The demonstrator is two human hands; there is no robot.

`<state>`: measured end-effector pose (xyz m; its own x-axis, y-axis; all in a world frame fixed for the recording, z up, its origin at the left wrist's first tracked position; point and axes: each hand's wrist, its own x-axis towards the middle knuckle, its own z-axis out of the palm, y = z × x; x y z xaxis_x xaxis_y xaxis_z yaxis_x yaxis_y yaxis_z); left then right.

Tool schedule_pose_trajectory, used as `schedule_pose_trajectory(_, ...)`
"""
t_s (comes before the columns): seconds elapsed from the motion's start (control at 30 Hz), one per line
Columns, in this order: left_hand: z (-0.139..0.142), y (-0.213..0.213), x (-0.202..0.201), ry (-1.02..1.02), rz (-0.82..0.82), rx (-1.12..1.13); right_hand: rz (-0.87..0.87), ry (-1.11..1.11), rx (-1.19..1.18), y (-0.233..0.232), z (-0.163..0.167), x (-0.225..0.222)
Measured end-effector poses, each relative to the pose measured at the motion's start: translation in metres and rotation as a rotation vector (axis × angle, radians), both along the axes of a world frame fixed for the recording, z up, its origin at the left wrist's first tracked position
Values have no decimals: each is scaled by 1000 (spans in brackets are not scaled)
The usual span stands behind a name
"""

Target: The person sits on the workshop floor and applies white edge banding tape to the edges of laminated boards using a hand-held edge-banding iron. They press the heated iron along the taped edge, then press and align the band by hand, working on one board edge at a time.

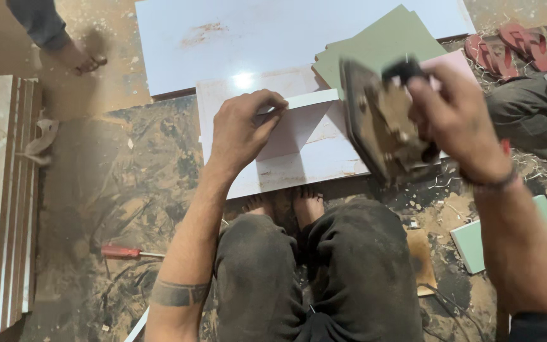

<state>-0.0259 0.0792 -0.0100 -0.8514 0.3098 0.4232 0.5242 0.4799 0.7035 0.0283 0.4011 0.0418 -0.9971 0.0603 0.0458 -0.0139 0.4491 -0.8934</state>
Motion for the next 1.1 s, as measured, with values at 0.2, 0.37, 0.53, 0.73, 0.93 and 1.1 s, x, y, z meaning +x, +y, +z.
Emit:
schedule_pose_trajectory(0.2,0,-2,0,-28,10,29,129,128,462,-47,36,-68)
schedule_pose_trajectory(0.37,-3,-5,-3,-76,-11,66,244,368,807,-62,33,-90)
schedule_pose_trajectory(0.53,-2,-31,-3,48,20,-26,225,301,795,-85,26,-101)
schedule_pose_trajectory(0.73,-15,-64,-3,6,20,90,301,449,748,-111,22,-104)
schedule_pose_trajectory(0.93,-39,-61,-8,-140,20,245,292,491,714,-143,16,-106)
schedule_pose_trajectory(1.1,-57,-68,-16,-315,-132,634,283,524,723,-158,12,-111)
